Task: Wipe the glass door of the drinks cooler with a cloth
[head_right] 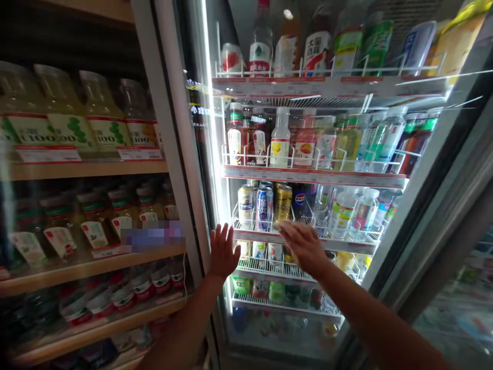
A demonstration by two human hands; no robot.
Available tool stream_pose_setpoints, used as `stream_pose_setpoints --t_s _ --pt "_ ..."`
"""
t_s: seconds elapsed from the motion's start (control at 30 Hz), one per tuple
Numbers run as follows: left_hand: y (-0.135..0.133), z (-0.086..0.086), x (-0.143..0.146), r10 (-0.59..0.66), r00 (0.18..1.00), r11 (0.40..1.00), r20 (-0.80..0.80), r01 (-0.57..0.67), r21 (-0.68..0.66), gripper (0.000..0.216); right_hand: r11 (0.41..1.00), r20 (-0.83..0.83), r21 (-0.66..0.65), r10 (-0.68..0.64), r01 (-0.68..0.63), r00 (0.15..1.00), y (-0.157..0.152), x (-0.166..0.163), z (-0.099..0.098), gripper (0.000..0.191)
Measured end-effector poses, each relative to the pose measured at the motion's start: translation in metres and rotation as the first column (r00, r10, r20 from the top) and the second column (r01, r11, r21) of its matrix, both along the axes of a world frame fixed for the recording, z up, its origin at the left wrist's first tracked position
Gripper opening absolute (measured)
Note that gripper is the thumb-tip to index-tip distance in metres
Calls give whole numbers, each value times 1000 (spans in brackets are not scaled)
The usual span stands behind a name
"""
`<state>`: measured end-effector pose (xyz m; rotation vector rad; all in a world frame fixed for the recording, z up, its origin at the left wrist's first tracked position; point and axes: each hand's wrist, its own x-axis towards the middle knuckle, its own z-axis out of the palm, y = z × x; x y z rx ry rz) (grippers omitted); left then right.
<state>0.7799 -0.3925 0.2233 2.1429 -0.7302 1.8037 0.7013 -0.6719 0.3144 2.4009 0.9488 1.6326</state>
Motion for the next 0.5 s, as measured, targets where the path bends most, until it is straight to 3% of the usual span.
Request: stream_pose_setpoints --t_s 0.07,0.13,0.17,0.27,0.33,0.4,0.5 --pt "0 0 1 2 1000 1000 7 -2 -16 68 980 102 186 -89 69 991 -18 1 7 69" --pt "0 0 2 -2 1000 999 9 2 -32 69 957 154 271 -146 101 977 -33 -2 7 68" --pt "0 0 3 -3 1000 999 8 3 -39 70 964 145 242 -145 107 979 -38 -5 3 68" --pt "2 -1 7 -2 1000 999 -1 2 -36 72 996 22 -2 -87 87 996 -55 -15 -11 65" --pt "2 -1 10 4 1000 1000 1 -4 -26 74 995 20 -24 -94 95 995 -71 -19 -7 65" --pt "2 -1 12 11 1000 1000 7 -11 -27 76 973 158 184 -169 139 973 -92 -18 10 62" --pt "-1 0 13 22 999 999 23 -21 -38 77 843 328 524 -332 122 884 -118 -14 34 50"
